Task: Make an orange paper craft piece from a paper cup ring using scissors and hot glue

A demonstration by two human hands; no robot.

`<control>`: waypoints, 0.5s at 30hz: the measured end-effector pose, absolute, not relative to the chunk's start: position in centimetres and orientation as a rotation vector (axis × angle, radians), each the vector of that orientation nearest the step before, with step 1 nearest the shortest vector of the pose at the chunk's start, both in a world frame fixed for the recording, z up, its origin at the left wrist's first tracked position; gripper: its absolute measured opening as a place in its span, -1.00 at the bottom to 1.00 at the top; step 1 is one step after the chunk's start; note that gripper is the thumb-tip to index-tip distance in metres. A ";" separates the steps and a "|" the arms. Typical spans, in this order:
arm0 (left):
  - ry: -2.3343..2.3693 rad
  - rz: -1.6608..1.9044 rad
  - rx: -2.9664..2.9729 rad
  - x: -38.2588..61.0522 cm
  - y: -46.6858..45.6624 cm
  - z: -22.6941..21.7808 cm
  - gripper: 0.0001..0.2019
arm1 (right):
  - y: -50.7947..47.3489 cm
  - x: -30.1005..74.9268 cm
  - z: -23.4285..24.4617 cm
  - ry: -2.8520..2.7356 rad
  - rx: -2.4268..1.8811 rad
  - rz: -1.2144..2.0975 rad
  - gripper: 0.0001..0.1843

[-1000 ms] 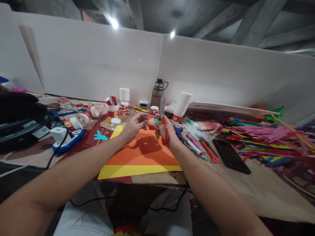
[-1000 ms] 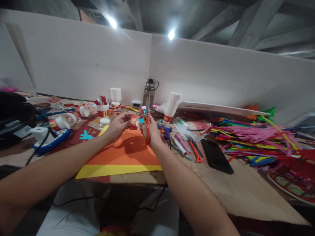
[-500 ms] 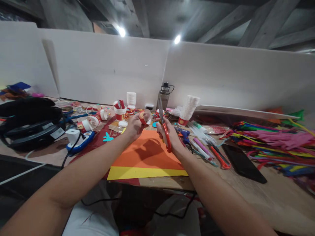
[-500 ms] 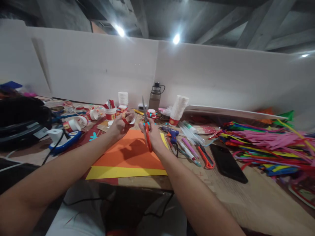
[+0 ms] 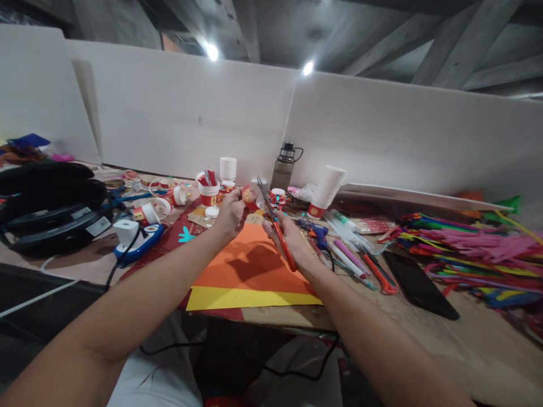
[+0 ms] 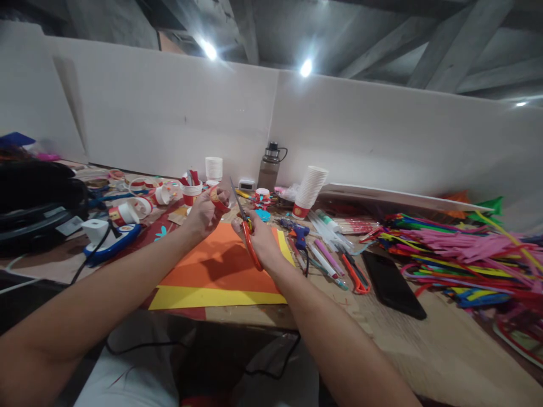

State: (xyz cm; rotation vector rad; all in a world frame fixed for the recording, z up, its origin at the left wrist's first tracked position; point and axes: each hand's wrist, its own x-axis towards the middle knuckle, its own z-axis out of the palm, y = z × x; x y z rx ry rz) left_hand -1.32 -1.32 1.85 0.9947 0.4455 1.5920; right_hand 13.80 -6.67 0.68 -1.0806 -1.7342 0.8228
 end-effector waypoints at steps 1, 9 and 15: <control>0.442 1.598 0.994 -1.3 -1.3 1.8 -0.74 | -6.7 13.8 0.7 -1.746 -1.082 0.818 -0.55; 0.419 1.636 0.990 -1.3 -1.5 1.9 -0.73 | -6.9 13.8 1.0 -1.738 -1.108 0.821 -0.55; 0.430 1.645 0.998 -1.3 -1.3 1.7 -0.71 | -6.9 13.7 0.9 -1.722 -1.094 0.844 -0.56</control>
